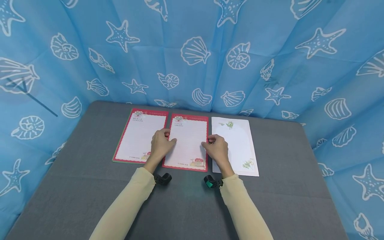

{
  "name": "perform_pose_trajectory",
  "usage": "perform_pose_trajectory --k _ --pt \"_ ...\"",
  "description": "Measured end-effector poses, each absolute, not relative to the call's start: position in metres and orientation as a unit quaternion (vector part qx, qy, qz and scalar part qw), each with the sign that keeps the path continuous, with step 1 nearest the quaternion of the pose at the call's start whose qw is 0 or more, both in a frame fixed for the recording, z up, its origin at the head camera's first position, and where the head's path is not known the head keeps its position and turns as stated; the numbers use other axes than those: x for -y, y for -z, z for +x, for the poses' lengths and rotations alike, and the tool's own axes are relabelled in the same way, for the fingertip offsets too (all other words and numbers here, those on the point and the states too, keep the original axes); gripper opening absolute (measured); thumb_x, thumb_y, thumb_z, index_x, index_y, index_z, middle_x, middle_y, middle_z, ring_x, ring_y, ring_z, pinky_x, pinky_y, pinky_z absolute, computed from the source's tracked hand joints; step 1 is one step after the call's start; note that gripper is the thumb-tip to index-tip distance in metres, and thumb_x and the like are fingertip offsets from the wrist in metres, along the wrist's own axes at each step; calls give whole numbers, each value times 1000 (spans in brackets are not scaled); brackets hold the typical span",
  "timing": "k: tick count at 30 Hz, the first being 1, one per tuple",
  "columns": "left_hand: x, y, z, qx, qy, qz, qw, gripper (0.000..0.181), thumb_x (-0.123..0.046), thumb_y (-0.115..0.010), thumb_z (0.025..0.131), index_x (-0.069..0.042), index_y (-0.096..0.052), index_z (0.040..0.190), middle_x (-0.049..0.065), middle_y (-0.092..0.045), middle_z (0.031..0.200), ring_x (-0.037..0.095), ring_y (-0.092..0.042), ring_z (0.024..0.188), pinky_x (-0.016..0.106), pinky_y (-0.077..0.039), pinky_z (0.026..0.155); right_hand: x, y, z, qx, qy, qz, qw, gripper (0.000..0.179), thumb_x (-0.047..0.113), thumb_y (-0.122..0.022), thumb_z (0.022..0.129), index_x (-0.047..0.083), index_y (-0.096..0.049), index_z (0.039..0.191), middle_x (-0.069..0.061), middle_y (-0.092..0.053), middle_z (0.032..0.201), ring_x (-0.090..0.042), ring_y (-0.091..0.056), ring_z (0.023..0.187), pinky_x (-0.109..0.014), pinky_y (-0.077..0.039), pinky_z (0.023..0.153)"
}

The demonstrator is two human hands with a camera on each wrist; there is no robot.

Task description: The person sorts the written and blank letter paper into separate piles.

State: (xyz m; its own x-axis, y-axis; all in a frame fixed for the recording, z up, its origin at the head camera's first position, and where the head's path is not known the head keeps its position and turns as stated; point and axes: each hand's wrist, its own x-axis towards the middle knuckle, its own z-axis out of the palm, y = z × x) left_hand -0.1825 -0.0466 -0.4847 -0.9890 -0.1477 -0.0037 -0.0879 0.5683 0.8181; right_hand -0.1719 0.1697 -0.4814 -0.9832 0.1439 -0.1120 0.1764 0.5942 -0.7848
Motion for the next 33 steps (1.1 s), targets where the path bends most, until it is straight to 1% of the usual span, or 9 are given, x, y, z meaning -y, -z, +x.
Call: perform_pose_trajectory --k 9,16,22,25,29,33 --pt "44 484 -181 886 459 62 28 47 -8 -75 87 10 -62 128 26 -61 118 40 -58 112 53 -45 97 -166 482 -173 -897 431 95 29 42 14 -74 89 -6 -64 124 -23 -66 114 -31 -65 95 -36 -51 73" --pt "42 485 -182 886 458 70 28 46 -8 -74 86 9 -63 128 23 -63 119 38 -59 115 52 -46 98 -165 482 -172 -896 433 93 31 42 14 -73 89 -7 -64 124 -23 -66 115 -30 -64 96 -38 -52 76" --pt "40 484 -182 881 465 75 31 47 -8 -74 86 9 -63 128 24 -64 119 39 -59 116 52 -45 99 -164 482 -171 -895 436 89 24 41 12 -73 89 -8 -64 124 -23 -66 114 -30 -65 95 -36 -52 75" --pt "40 484 -183 879 469 76 34 46 -8 -74 86 9 -63 127 24 -64 119 40 -59 116 53 -45 99 -164 482 -171 -890 446 92 21 41 11 -73 89 -8 -63 124 -23 -66 114 -30 -64 96 -34 -51 74" --pt "41 485 -184 874 478 79 38 45 -8 -75 86 8 -64 127 23 -65 120 39 -59 118 53 -45 100 -163 483 -170 -882 460 99 16 41 9 -73 89 -8 -62 125 -23 -64 112 -30 -61 95 -28 -49 70" --pt "43 485 -184 866 490 87 40 44 -6 -74 87 8 -64 127 23 -66 119 40 -60 116 53 -46 98 -163 483 -170 -874 473 108 12 41 6 -73 89 -7 -61 125 -22 -63 110 -28 -62 90 -24 -48 64"
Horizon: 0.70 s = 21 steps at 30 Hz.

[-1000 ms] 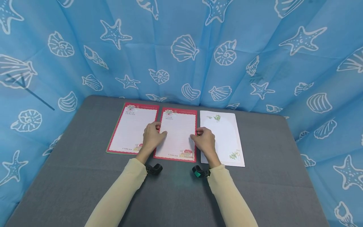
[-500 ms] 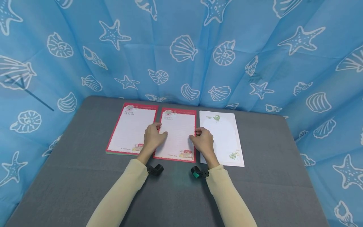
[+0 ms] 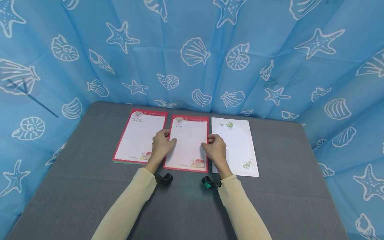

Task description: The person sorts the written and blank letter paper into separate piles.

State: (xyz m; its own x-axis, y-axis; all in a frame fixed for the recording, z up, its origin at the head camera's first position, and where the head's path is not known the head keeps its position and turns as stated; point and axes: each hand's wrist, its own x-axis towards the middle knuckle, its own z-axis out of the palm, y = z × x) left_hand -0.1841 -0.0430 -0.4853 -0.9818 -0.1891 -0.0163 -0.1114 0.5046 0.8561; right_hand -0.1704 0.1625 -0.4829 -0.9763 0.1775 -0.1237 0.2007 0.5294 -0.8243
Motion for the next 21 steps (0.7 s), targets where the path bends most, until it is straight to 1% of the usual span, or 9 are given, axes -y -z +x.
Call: perform_pose_trajectory --k 4,7,14,18,21 --pt "44 484 -184 857 505 96 36 42 -3 -73 87 8 -63 126 24 -68 116 41 -63 111 54 -49 94 -163 482 -171 -868 481 119 12 41 3 -73 88 -5 -61 126 -20 -63 106 -24 -62 84 -23 -48 61" --pt "46 483 -183 853 511 98 34 41 -2 -71 88 8 -63 126 24 -68 115 41 -63 111 54 -49 94 -163 480 -171 -865 486 125 14 42 2 -72 88 -5 -60 128 -20 -63 105 -24 -61 82 -23 -48 62" --pt "49 483 -182 860 501 92 36 43 4 -64 84 5 -63 127 18 -70 108 40 -62 107 55 -46 94 -167 482 -170 -863 487 130 15 47 -2 -70 86 -3 -58 132 -21 -62 110 -27 -61 89 -27 -49 66" --pt "51 484 -183 863 495 91 32 43 2 -66 84 4 -65 127 16 -71 103 40 -63 104 55 -47 92 -167 481 -170 -858 496 129 17 50 -2 -70 87 -3 -56 135 -21 -63 110 -29 -65 91 -28 -51 67" --pt "53 483 -183 867 491 83 18 39 0 -69 86 3 -67 124 16 -73 101 38 -66 99 54 -51 87 -168 480 -170 -851 509 128 23 49 -1 -70 88 -4 -56 135 -21 -66 107 -26 -67 88 -26 -52 68"
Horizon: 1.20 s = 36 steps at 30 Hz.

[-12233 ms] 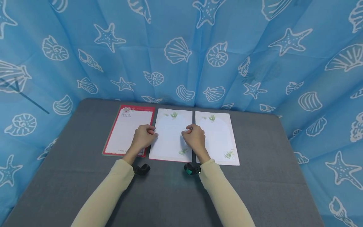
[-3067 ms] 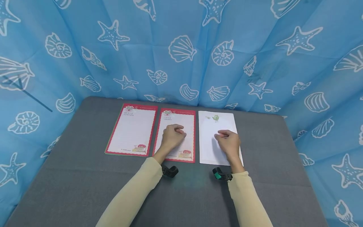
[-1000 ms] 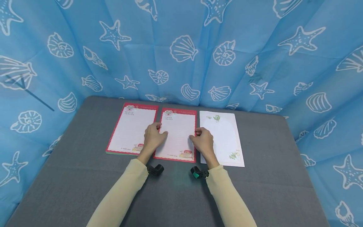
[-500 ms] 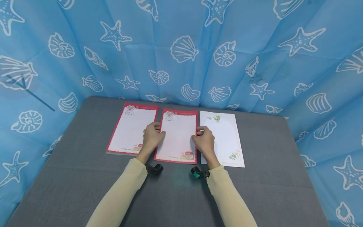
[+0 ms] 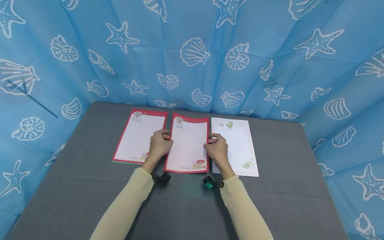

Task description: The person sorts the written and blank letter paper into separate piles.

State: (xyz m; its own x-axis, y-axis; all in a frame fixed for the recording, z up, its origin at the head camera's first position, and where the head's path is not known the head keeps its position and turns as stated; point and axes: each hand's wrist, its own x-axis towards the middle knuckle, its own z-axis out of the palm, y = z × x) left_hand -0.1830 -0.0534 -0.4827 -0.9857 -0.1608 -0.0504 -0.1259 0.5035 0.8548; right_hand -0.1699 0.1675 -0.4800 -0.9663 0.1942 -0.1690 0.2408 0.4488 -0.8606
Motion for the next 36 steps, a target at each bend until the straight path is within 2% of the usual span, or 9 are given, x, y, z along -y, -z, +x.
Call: perform_pose_trajectory --k 5,11,16,26,36 --pt "59 479 -184 869 490 73 -6 31 -3 -70 88 2 -71 119 16 -74 99 32 -69 93 50 -54 82 -170 479 -169 -847 516 126 32 40 4 -70 93 -4 -61 131 -21 -70 103 -23 -66 85 -27 -54 73" --pt "67 473 -186 866 495 73 -6 27 -6 -71 90 3 -72 115 16 -75 99 30 -71 93 48 -56 79 -174 475 -168 -841 527 119 33 33 6 -69 94 -5 -65 125 -19 -72 98 -15 -63 77 -21 -48 64" --pt "75 468 -187 864 496 83 -17 25 -9 -72 91 1 -72 113 15 -75 99 29 -71 92 46 -56 76 -173 473 -167 -828 548 108 45 32 5 -69 94 -6 -64 124 -18 -73 97 -10 -64 74 -20 -52 65" --pt "91 459 -190 867 489 94 -22 25 -10 -70 92 -1 -72 115 15 -73 103 29 -71 94 45 -56 77 -159 467 -171 -813 576 66 51 32 1 -68 94 -8 -62 124 -20 -73 96 -11 -66 73 -30 -59 73" --pt "115 458 -191 865 488 114 -12 26 -10 -68 93 0 -71 117 18 -72 107 33 -69 98 49 -55 81 -133 469 -180 -802 591 59 69 34 2 -69 94 -7 -60 125 -19 -72 95 -14 -67 75 -37 -60 76"
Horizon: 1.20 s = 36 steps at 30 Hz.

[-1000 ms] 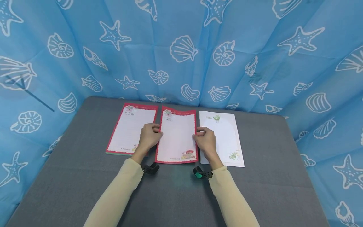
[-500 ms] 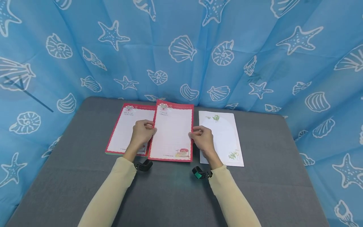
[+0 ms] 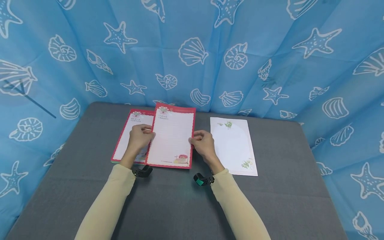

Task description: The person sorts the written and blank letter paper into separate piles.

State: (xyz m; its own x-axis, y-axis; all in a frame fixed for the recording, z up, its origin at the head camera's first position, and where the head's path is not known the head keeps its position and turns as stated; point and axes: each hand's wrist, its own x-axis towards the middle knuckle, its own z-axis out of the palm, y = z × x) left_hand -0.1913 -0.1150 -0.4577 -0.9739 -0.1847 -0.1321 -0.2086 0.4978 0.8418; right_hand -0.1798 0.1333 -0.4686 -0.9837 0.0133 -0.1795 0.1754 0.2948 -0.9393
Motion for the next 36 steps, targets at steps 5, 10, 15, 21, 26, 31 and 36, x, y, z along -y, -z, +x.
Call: perform_pose_trajectory --k 5,10,15,21,26,31,36 --pt "129 458 -193 -867 -482 -128 3 27 -12 -67 93 -1 -72 117 19 -72 108 35 -69 99 51 -54 81 -115 470 -185 -797 597 46 77 33 1 -68 94 -8 -60 125 -19 -72 94 -15 -67 75 -41 -59 78" --pt "142 455 -194 -866 -480 -142 -5 29 -11 -66 93 1 -71 119 21 -71 109 36 -68 101 52 -54 82 -98 469 -189 -799 594 46 81 32 2 -70 93 -6 -62 123 -17 -72 93 -14 -67 74 -44 -59 80" --pt "155 455 -195 -870 -466 -160 -11 31 -11 -65 94 2 -69 121 23 -69 111 37 -66 103 51 -54 83 -84 469 -193 -798 594 43 87 32 3 -71 93 -5 -63 123 -17 -73 95 -17 -69 76 -41 -59 79" --pt "168 455 -196 -868 -466 -174 -4 33 -11 -62 96 4 -66 125 24 -66 114 38 -64 104 51 -54 86 -69 467 -197 -805 583 49 99 31 4 -71 93 -4 -63 122 -16 -74 96 -20 -70 78 -42 -59 80" --pt "175 454 -197 -870 -461 -178 -9 34 -11 -61 96 6 -66 125 26 -66 114 39 -64 103 51 -54 86 -59 468 -200 -809 575 54 111 31 7 -72 94 -3 -63 122 -15 -74 96 -20 -71 77 -41 -59 80" --pt "182 456 -198 -874 -451 -179 -23 33 -9 -61 95 6 -67 123 25 -68 109 37 -66 98 47 -54 79 -51 469 -203 -809 573 53 125 31 7 -72 94 -3 -63 122 -14 -73 93 -21 -73 74 -41 -59 79" --pt "187 454 -200 -878 -438 -190 -28 32 -10 -62 95 4 -68 122 21 -67 103 31 -63 90 37 -48 69 -45 469 -204 -809 570 53 132 31 7 -72 94 -3 -62 121 -13 -73 91 -21 -73 73 -40 -60 77"
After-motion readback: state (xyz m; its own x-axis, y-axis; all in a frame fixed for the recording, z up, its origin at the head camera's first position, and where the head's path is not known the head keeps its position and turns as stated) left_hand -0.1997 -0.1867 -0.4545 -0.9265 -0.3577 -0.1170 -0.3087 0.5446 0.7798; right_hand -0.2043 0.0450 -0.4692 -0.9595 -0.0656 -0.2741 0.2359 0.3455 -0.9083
